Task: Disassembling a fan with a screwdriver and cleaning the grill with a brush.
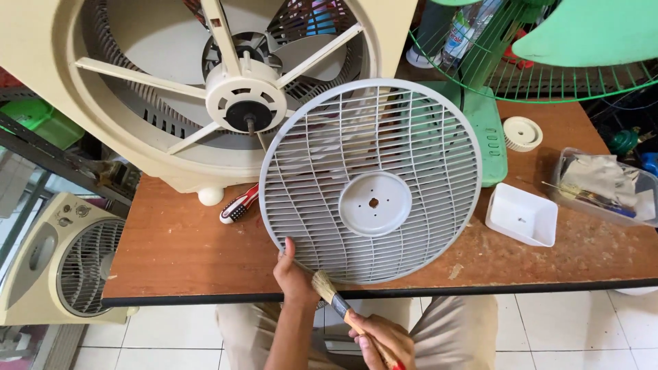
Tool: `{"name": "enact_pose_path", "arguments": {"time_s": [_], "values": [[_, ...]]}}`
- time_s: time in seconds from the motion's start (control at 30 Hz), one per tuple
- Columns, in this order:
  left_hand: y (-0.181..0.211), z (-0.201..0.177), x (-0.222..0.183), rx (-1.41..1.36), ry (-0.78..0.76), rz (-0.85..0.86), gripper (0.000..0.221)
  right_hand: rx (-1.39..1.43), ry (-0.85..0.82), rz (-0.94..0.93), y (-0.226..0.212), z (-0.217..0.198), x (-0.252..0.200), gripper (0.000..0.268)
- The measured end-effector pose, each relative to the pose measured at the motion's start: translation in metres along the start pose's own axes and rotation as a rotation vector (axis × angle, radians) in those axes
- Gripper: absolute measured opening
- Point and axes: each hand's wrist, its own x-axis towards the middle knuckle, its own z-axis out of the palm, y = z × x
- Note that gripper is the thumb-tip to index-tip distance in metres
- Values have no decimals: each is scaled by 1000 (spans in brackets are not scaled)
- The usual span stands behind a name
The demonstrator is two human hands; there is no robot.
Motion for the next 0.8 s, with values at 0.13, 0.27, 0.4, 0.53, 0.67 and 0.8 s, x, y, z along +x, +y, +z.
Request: {"name": "enact_pose_path", "arguments": {"time_s": [0.13, 0.27, 0.4, 0.53, 0.67, 0.8], "values": [[-4, -8, 5, -10, -16, -3, 55, 70, -109, 207, 21, -23, -5, 30], [-4, -14, 8, -97, -165, -34, 56, -86, 5, 604, 67, -76, -24, 33], [2, -3, -3, -118, -87, -44, 57, -115, 286, 333, 78, -119, -10, 18], [4, 2, -7, -114, -61, -37, 59, -250, 603, 80, 96, -135, 9, 14], [-2, -2, 1, -160, -93, 10, 58, -525, 407, 56, 48, -82, 44, 30], [3, 2, -5, -143, -37, -2, 59, -320, 189, -123, 38, -19, 25, 26]]}}
